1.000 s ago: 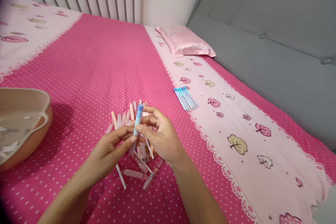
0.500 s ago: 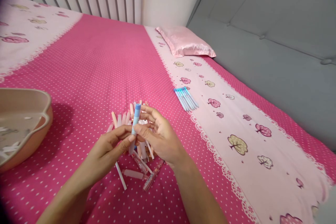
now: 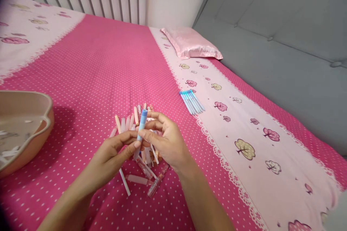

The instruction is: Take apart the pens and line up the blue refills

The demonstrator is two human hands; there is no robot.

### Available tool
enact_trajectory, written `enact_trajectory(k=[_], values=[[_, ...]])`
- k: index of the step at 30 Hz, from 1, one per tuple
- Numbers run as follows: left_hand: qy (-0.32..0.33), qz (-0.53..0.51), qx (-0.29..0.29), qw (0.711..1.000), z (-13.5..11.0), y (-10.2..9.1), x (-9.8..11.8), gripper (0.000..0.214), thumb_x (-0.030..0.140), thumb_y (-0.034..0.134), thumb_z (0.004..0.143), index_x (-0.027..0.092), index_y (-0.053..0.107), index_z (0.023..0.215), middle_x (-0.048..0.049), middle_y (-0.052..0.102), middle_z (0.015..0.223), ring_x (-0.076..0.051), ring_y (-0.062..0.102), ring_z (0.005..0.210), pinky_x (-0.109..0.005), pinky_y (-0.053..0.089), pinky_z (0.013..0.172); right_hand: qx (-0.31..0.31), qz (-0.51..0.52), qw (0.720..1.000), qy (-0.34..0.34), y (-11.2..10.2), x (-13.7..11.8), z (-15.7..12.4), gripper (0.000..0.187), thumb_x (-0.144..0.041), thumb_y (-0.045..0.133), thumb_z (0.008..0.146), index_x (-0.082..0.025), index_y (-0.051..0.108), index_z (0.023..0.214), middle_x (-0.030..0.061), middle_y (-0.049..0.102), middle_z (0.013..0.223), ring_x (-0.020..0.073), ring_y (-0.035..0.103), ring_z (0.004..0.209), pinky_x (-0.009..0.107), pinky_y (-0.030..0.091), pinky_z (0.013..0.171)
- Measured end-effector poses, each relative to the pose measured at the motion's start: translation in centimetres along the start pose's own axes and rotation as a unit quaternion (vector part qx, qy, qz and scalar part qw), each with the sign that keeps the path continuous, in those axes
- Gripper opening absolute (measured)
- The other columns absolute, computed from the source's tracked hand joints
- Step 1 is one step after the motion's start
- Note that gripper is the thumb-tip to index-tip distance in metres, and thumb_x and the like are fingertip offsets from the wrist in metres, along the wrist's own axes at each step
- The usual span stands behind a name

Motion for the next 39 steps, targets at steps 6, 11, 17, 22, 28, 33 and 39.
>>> enact_trajectory(k=[6,11,17,22,28,33,39], values=[[0.002,0.004,0.013,1.000,0.0,0.0,0.3,0.020,0.031,0.053,0.083,0.015,0.062,0.093,-0.0022,0.064,0.078,-0.013,0.058,0.068,-0.022,0.045,0.061,0.048,-0.103,0.993,-0.023,-0.7,-0.3,0.0,0.050,-0.030,0.074,0.067,-0.023,0.052,0.111,-0.0005,0.060,0.081,0.0160,0.059,0.084,0.036,0.047,0.084],[0.004,-0.010,0.000,1.000,0.0,0.1,0.3,0.024,0.034,0.048,0.086,0.015,0.061,0.096,-0.0018,0.062,0.075,-0.013,0.057,0.067,-0.024,0.045,0.063,-0.020,-0.034,0.999,-0.013,0.4,-0.5,0.0,0.043,-0.032,0.067,0.075,-0.025,0.050,0.115,0.0058,0.058,0.112,0.0182,0.055,0.103,0.037,0.046,0.090],[0.005,0.017,-0.003,1.000,0.1,0.0,0.0,0.027,0.036,0.044,0.088,0.015,0.061,0.092,-0.0011,0.055,0.070,-0.013,0.050,0.064,-0.026,0.043,0.065,-0.078,0.041,0.996,0.021,1.5,-0.4,-0.3,0.036,-0.026,0.054,0.085,-0.026,0.048,0.121,0.0056,0.062,0.110,0.0176,0.059,0.101,0.034,0.053,0.081],[0.005,0.002,-0.009,1.000,-0.1,0.2,-0.1,0.027,0.036,0.044,0.088,0.016,0.060,0.097,-0.0019,0.058,0.075,-0.012,0.050,0.066,-0.026,0.044,0.065,-0.058,0.036,0.997,0.020,1.1,-0.1,-0.2,0.039,-0.026,0.063,0.079,-0.024,0.051,0.115,0.0047,0.065,0.099,0.0166,0.063,0.089,0.031,0.054,0.074],[0.007,0.010,0.002,1.000,0.1,0.1,0.1,0.025,0.035,0.048,0.086,0.015,0.061,0.096,-0.0018,0.063,0.077,-0.012,0.057,0.068,-0.023,0.045,0.063,0.006,0.006,1.000,0.005,0.1,0.0,0.0,0.041,-0.025,0.073,0.068,-0.021,0.056,0.105,-0.0009,0.062,0.080,0.0121,0.062,0.073,0.022,0.052,0.059],[-0.006,0.013,0.015,1.000,0.2,0.1,0.0,0.023,0.034,0.052,0.085,0.015,0.061,0.093,-0.0015,0.064,0.075,-0.012,0.058,0.067,-0.022,0.045,0.061,0.032,-0.035,0.999,-0.007,-0.3,0.0,0.0,0.042,-0.024,0.074,0.067,-0.020,0.056,0.104,-0.0026,0.059,0.076,0.0113,0.060,0.072,0.022,0.051,0.061],[0.003,-0.025,-0.004,1.000,0.2,0.3,0.1,0.023,0.032,0.048,0.087,0.016,0.062,0.094,-0.0022,0.064,0.077,-0.013,0.058,0.067,-0.024,0.046,0.063,-0.026,-0.013,1.000,-0.005,0.4,0.0,0.0,0.044,-0.027,0.070,0.072,-0.023,0.053,0.112,0.0037,0.063,0.096,0.0152,0.061,0.087,0.029,0.053,0.074]])
Point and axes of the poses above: each hand's wrist, its own z-axis towards the middle knuckle, its own y-axis out of the palm, x = y × z, the point moved 8 cm from there along z, towards the middle knuckle
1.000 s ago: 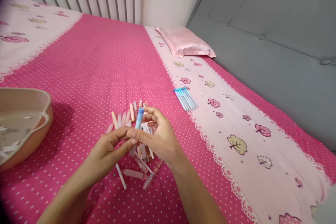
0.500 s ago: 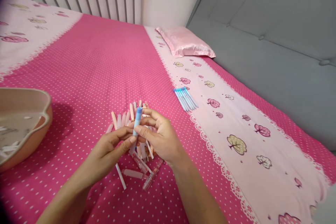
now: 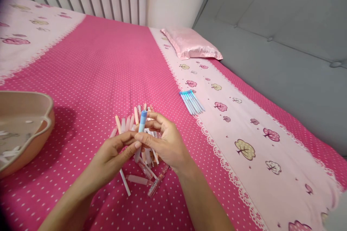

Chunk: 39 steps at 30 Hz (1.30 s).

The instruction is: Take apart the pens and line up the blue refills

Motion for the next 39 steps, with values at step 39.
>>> enact_trajectory(k=[39], values=[[-0.018,0.005,0.090,0.996,0.0,-1.2,0.1,0.011,0.025,0.061,0.075,0.015,0.066,0.079,-0.0028,0.068,0.076,-0.016,0.063,0.072,-0.026,0.049,0.067,-0.034,0.031,0.999,0.006,1.0,0.1,-0.3,0.038,-0.024,0.068,0.074,-0.021,0.061,0.112,0.0047,0.069,0.096,0.0194,0.065,0.092,0.037,0.054,0.084]])
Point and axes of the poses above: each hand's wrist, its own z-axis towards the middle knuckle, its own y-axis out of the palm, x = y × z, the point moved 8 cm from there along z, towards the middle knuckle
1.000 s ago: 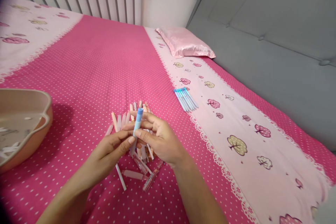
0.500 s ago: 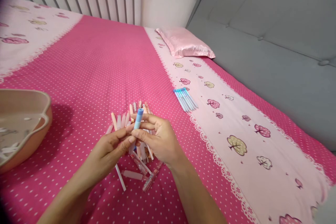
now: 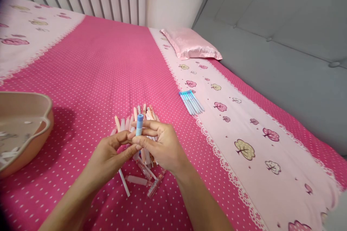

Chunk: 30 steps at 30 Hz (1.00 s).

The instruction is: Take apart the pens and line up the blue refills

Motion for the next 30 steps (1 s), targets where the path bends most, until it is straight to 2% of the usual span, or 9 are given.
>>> enact_trajectory(k=[6,12,16,20,22,24,27,30], values=[[0.002,-0.003,0.034,0.999,0.0,-0.6,-0.3,0.012,0.021,0.068,0.068,0.016,0.059,0.063,0.0005,0.065,0.065,-0.013,0.060,0.064,-0.023,0.048,0.063,-0.009,-0.021,1.000,-0.012,0.4,-0.2,0.0,0.032,-0.027,0.068,0.075,-0.021,0.065,0.106,0.0055,0.070,0.095,0.0196,0.066,0.090,0.037,0.053,0.084],[0.008,0.009,0.060,0.998,-0.1,-1.0,-0.5,0.013,0.026,0.068,0.068,0.016,0.060,0.068,0.0001,0.065,0.067,-0.013,0.060,0.064,-0.023,0.048,0.061,-0.012,-0.020,1.000,-0.013,0.8,-0.2,0.0,0.030,-0.030,0.066,0.077,-0.020,0.064,0.105,0.0055,0.069,0.095,0.0188,0.065,0.090,0.037,0.053,0.084],[-0.002,0.005,0.076,0.997,0.0,-1.4,-0.4,0.018,0.030,0.068,0.069,0.014,0.059,0.067,-0.0020,0.064,0.066,-0.013,0.060,0.063,-0.023,0.048,0.059,0.037,-0.044,0.997,-0.046,-0.1,-0.8,0.1,0.026,-0.028,0.064,0.078,-0.020,0.063,0.104,0.0057,0.067,0.101,0.0169,0.063,0.095,0.034,0.051,0.085],[-0.023,-0.035,0.158,0.987,-0.3,-2.9,-1.0,0.022,0.033,0.068,0.069,0.014,0.058,0.073,-0.0019,0.064,0.068,-0.013,0.059,0.061,-0.021,0.047,0.053,0.100,-0.128,0.984,-0.078,-1.3,-1.3,0.1,0.022,-0.025,0.059,0.081,-0.022,0.060,0.103,0.0038,0.066,0.099,0.0144,0.061,0.093,0.030,0.049,0.083],[-0.024,-0.045,0.205,0.977,-0.5,-3.7,-1.4,0.024,0.034,0.069,0.069,0.014,0.059,0.078,-0.0016,0.064,0.070,-0.012,0.059,0.060,-0.020,0.047,0.053,0.089,-0.210,0.971,-0.072,-1.1,-1.0,0.2,0.018,-0.021,0.058,0.081,-0.022,0.062,0.098,0.0017,0.066,0.090,0.0129,0.061,0.085,0.027,0.049,0.077],[-0.018,-0.046,0.240,0.970,-0.7,-4.3,-1.5,0.026,0.035,0.070,0.067,0.014,0.060,0.080,-0.0020,0.066,0.073,-0.012,0.060,0.062,-0.020,0.047,0.055,0.048,-0.310,0.948,-0.045,-0.4,0.0,0.4,0.016,-0.018,0.058,0.080,-0.021,0.064,0.093,0.0003,0.065,0.081,0.0121,0.060,0.076,0.026,0.047,0.069],[-0.006,-0.044,0.259,0.965,-0.8,-4.6,-1.5,0.027,0.035,0.071,0.066,0.014,0.061,0.079,-0.0028,0.067,0.075,-0.012,0.061,0.064,-0.020,0.046,0.056,-0.005,-0.459,0.888,-0.018,0.5,1.4,0.4,0.015,-0.014,0.061,0.076,-0.021,0.066,0.088,0.0003,0.064,0.077,0.0134,0.057,0.072,0.026,0.042,0.065],[-0.013,-0.044,0.257,0.965,-0.7,-4.6,-1.5,0.027,0.035,0.071,0.066,0.014,0.062,0.079,-0.0033,0.067,0.075,-0.013,0.061,0.064,-0.020,0.046,0.056,-0.035,-0.552,0.833,0.000,1.0,2.5,0.4,0.017,-0.013,0.062,0.074,-0.022,0.066,0.088,0.0017,0.064,0.081,0.0156,0.056,0.076,0.027,0.038,0.065]])
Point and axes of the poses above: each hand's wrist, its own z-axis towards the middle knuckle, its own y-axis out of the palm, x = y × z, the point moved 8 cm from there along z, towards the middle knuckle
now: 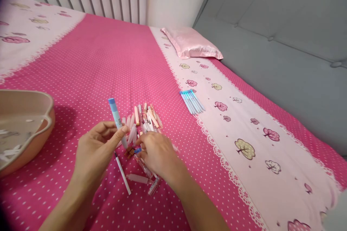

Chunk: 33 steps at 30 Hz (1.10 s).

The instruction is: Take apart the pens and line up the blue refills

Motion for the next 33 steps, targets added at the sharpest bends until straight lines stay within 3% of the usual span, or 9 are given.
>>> enact_trajectory(k=[5,15,21,28,33], values=[[-0.007,-0.005,-0.008,1.000,-0.1,0.2,0.1,0.027,0.035,0.071,0.066,0.014,0.061,0.081,-0.0030,0.067,0.074,-0.012,0.061,0.064,-0.021,0.047,0.058,-0.041,-0.054,0.998,0.009,1.2,-0.1,0.2,0.020,-0.014,0.058,0.075,-0.024,0.069,0.087,0.0027,0.061,0.084,0.0162,0.056,0.077,0.026,0.037,0.064],[-0.016,-0.018,-0.021,0.999,-0.3,0.5,0.2,0.027,0.033,0.072,0.064,0.014,0.061,0.079,-0.0029,0.066,0.072,-0.013,0.060,0.062,-0.021,0.048,0.055,-0.017,-0.038,0.999,-0.025,0.9,-0.7,0.2,0.012,-0.016,0.056,0.078,-0.022,0.064,0.086,0.0022,0.060,0.085,0.0152,0.055,0.079,0.025,0.037,0.065],[-0.018,-0.013,-0.021,1.000,-0.3,0.5,0.2,0.030,0.037,0.070,0.067,0.013,0.061,0.082,-0.0039,0.066,0.073,-0.014,0.061,0.063,-0.022,0.049,0.055,0.015,0.138,0.990,-0.002,-0.1,-0.1,0.4,0.010,-0.017,0.051,0.084,-0.020,0.059,0.090,0.0015,0.065,0.081,0.0139,0.060,0.075,0.026,0.043,0.069],[-0.023,-0.004,-0.043,0.999,-0.4,0.9,0.1,0.029,0.035,0.071,0.066,0.014,0.060,0.082,-0.0042,0.066,0.072,-0.015,0.062,0.065,-0.022,0.049,0.055,0.045,0.371,0.926,0.048,-1.1,2.0,0.4,0.009,-0.025,0.052,0.084,-0.019,0.053,0.090,0.0037,0.064,0.085,0.0150,0.063,0.081,0.027,0.050,0.067],[-0.005,0.040,-0.069,0.997,-0.5,1.5,0.4,0.023,0.033,0.070,0.067,0.014,0.062,0.076,-0.0035,0.066,0.070,-0.013,0.060,0.060,-0.022,0.048,0.053,0.125,0.395,0.909,0.040,-3.7,2.7,-0.1,0.015,-0.029,0.055,0.084,-0.018,0.056,0.093,0.0046,0.064,0.087,0.0146,0.063,0.079,0.027,0.051,0.065]])
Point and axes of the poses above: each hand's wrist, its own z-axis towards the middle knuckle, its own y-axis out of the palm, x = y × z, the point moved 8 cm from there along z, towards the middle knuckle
